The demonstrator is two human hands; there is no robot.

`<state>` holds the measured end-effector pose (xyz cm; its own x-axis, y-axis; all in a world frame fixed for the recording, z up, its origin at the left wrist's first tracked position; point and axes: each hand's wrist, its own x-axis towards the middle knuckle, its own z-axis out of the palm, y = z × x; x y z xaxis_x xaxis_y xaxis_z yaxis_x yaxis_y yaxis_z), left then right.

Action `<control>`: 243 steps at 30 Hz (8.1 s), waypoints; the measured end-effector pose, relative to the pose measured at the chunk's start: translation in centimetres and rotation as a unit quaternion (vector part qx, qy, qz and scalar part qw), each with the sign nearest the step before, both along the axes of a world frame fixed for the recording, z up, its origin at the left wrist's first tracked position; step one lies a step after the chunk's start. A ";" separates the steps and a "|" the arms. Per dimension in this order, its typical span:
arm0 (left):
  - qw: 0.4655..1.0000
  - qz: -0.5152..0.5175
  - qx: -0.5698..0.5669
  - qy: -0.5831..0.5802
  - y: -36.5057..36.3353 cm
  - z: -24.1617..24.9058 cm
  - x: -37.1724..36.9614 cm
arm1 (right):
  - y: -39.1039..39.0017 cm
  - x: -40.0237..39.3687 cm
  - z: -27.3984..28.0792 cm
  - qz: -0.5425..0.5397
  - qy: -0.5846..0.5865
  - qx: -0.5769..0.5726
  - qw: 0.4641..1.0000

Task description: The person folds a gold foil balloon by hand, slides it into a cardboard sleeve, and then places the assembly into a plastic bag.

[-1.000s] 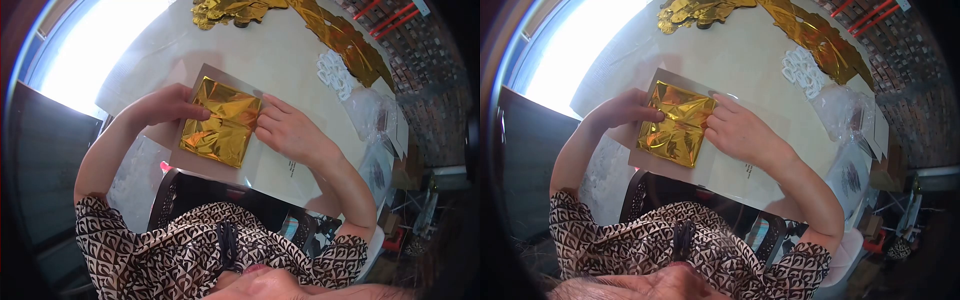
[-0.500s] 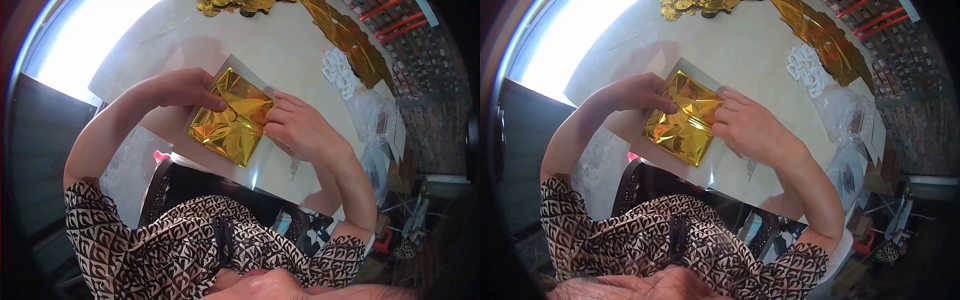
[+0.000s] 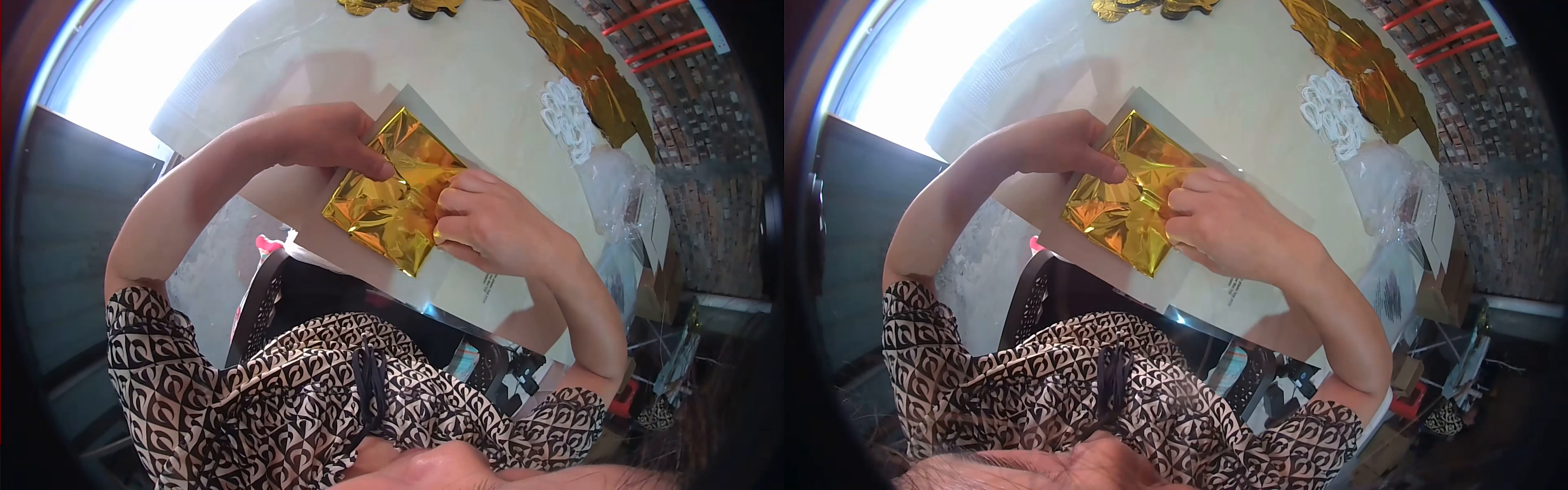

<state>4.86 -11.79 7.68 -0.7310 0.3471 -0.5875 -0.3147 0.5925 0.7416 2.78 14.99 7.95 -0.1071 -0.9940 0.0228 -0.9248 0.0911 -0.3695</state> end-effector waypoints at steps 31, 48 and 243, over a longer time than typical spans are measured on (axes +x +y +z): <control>1.000 -0.003 0.000 0.010 1.4 -1.3 -0.1 | -0.8 2.4 -0.3 0.032 -0.014 0.029 0.999; 1.000 -0.012 -0.002 0.002 2.4 -0.1 -0.2 | 1.5 -0.2 0.7 -0.036 0.115 0.020 0.992; 0.915 0.218 0.340 -0.006 13.6 -10.1 18.0 | 4.2 18.8 -5.2 -0.335 0.290 -0.152 0.883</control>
